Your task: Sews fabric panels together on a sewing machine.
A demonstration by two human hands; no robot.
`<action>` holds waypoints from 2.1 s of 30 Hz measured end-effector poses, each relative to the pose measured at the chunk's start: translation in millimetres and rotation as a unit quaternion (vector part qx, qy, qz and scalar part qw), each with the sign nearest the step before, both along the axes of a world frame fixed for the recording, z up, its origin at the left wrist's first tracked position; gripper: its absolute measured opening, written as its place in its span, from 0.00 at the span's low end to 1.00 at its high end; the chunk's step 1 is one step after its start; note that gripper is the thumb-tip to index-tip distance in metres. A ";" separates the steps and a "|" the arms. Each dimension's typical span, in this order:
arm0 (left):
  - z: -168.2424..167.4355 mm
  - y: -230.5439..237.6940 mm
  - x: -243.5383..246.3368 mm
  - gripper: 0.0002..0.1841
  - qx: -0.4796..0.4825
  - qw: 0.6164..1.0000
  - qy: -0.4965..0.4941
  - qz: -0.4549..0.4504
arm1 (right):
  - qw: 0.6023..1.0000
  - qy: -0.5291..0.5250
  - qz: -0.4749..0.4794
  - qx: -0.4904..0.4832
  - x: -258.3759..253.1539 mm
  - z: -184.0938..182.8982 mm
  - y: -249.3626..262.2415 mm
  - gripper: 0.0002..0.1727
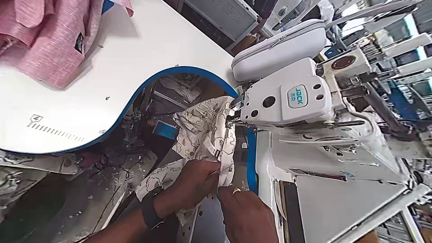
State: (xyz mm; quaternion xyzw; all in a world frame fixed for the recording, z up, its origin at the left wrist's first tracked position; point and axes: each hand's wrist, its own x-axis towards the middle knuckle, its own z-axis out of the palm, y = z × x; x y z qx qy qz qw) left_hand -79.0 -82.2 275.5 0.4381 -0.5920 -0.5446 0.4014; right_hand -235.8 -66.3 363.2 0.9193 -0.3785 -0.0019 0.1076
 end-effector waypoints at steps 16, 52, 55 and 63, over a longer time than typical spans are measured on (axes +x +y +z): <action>-5.1 -8.3 -2.6 0.18 0.042 0.992 0.104 0.054 | 0.987 -0.162 -0.013 -0.011 -31.8 -12.6 -32.1 0.14; -22.9 1.6 -53.8 0.10 -0.259 0.889 -0.169 0.336 | 0.927 -0.347 0.023 -0.137 -17.4 -79.4 -27.9 0.07; -24.1 -15.5 -54.6 0.10 -0.311 0.850 -0.207 0.371 | 0.921 -0.363 0.016 -0.144 -13.0 -80.5 -43.8 0.08; -20.7 -49.8 -54.7 0.10 -0.329 0.825 -0.266 0.376 | 0.924 -0.359 -0.094 -0.095 3.1 -81.0 -58.5 0.13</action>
